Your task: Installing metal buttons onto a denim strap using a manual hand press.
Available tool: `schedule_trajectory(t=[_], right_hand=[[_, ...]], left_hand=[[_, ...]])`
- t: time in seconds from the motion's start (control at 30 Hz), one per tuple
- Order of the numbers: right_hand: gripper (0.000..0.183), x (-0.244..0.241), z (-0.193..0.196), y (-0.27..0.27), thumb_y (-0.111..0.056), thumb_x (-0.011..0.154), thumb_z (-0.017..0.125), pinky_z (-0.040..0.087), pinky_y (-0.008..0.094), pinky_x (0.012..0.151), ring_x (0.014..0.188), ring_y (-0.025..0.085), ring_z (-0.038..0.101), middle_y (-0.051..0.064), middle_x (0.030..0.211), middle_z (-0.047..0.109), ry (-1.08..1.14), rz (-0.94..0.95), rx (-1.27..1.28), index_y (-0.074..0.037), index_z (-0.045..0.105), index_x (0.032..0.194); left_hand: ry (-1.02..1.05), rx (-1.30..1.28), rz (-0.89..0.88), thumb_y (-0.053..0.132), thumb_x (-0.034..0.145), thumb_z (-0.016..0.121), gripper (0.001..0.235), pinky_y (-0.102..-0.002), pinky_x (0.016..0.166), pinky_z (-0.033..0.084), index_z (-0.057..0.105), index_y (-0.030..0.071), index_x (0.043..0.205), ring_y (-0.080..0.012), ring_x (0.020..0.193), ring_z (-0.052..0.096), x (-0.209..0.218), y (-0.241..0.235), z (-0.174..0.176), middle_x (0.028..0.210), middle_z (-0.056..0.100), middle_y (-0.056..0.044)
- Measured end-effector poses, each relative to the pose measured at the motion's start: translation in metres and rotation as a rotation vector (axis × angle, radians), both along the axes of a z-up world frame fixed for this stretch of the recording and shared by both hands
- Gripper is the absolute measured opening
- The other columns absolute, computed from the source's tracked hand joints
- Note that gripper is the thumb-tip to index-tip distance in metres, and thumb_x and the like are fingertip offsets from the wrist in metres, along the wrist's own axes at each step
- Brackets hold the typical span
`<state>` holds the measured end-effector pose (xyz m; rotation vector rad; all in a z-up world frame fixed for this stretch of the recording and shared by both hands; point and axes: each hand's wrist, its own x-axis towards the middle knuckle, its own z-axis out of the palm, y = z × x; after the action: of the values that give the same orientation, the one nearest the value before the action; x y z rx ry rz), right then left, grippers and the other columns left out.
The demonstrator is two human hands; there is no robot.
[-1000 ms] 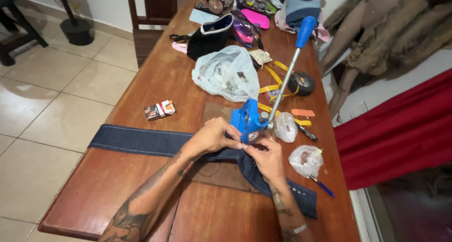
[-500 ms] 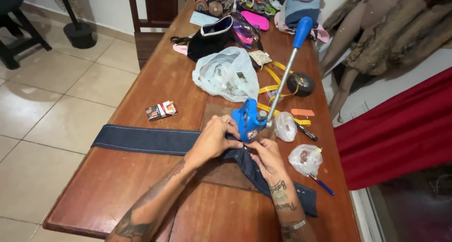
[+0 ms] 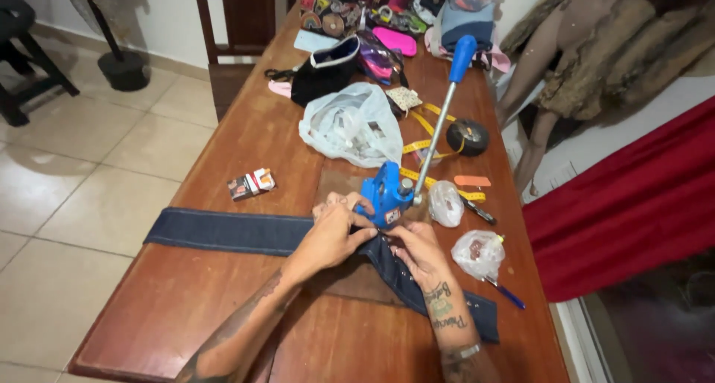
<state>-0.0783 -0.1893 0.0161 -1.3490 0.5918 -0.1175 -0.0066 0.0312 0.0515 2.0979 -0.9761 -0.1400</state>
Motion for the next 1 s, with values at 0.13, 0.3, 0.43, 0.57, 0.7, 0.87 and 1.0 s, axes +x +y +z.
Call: schedule_trajectory(t=[0.13, 0.3, 0.43, 0.57, 0.7, 0.87, 1.0], right_hand=[[0.013, 0.004, -0.023, -0.011, -0.001, 0.090, 0.094, 0.067, 0.025, 0.069, 0.078, 0.017, 0.077, 0.009, 0.086, 0.077, -0.008, -0.019, -0.017, 0.003, 0.085, 0.098], [0.014, 0.003, -0.020, -0.008, -0.001, 0.091, 0.094, 0.068, 0.025, 0.069, 0.077, 0.017, 0.076, 0.010, 0.086, 0.075, -0.008, -0.042, 0.004, 0.002, 0.083, 0.099], [0.010, 0.004, -0.028, -0.014, -0.003, 0.091, 0.094, 0.067, 0.024, 0.072, 0.080, 0.015, 0.077, 0.007, 0.086, 0.078, -0.012, -0.010, -0.033, -0.002, 0.086, 0.098], [0.010, 0.003, -0.021, -0.009, -0.001, 0.090, 0.093, 0.066, 0.022, 0.070, 0.077, 0.014, 0.077, 0.007, 0.083, 0.077, -0.016, -0.008, -0.016, 0.000, 0.085, 0.096], [0.011, 0.002, -0.014, -0.003, -0.003, 0.093, 0.092, 0.064, 0.022, 0.068, 0.073, 0.012, 0.074, 0.008, 0.081, 0.075, -0.011, -0.017, -0.032, -0.001, 0.081, 0.095], [0.015, 0.004, -0.020, 0.003, -0.006, 0.093, 0.096, 0.061, 0.019, 0.063, 0.061, 0.008, 0.069, 0.007, 0.077, 0.076, -0.026, -0.051, -0.036, -0.002, 0.082, 0.094], [0.013, 0.008, -0.034, -0.004, -0.007, 0.094, 0.094, 0.059, 0.016, 0.061, 0.059, 0.006, 0.069, 0.006, 0.075, 0.075, -0.034, -0.066, -0.050, -0.002, 0.081, 0.095]], left_hand=[[0.237, -0.162, 0.087, 0.033, 0.104, 0.087, 0.016, -0.065, 0.119, 0.060, 0.101, 0.028, 0.110, -0.0455, 0.135, 0.078, 0.009, -0.017, -0.029, 0.140, 0.088, -0.002], [0.327, -0.193, 0.192, 0.040, 0.098, 0.090, 0.015, -0.059, 0.117, 0.065, 0.101, 0.032, 0.105, -0.0350, 0.130, 0.083, 0.011, -0.031, -0.049, 0.131, 0.089, 0.005], [0.401, -0.196, 0.266, 0.040, 0.093, 0.090, 0.016, -0.053, 0.116, 0.067, 0.101, 0.032, 0.102, -0.0316, 0.128, 0.085, 0.006, -0.030, -0.043, 0.127, 0.090, 0.008], [0.430, -0.223, 0.270, 0.032, 0.091, 0.089, 0.017, -0.050, 0.112, 0.068, 0.101, 0.029, 0.101, -0.0299, 0.124, 0.087, 0.005, -0.031, -0.042, 0.125, 0.092, 0.008], [0.437, -0.245, 0.274, 0.027, 0.090, 0.088, 0.017, -0.050, 0.110, 0.068, 0.102, 0.027, 0.101, -0.0320, 0.123, 0.087, 0.006, -0.035, -0.044, 0.124, 0.093, 0.006], [0.476, -0.311, 0.313, 0.026, 0.088, 0.090, 0.015, -0.046, 0.104, 0.067, 0.102, 0.024, 0.097, -0.0319, 0.117, 0.088, 0.005, -0.039, -0.051, 0.121, 0.094, 0.003], [0.471, -0.327, 0.328, 0.026, 0.088, 0.090, 0.015, -0.045, 0.103, 0.068, 0.101, 0.023, 0.097, -0.0306, 0.115, 0.088, 0.005, -0.042, -0.056, 0.119, 0.094, 0.003]])
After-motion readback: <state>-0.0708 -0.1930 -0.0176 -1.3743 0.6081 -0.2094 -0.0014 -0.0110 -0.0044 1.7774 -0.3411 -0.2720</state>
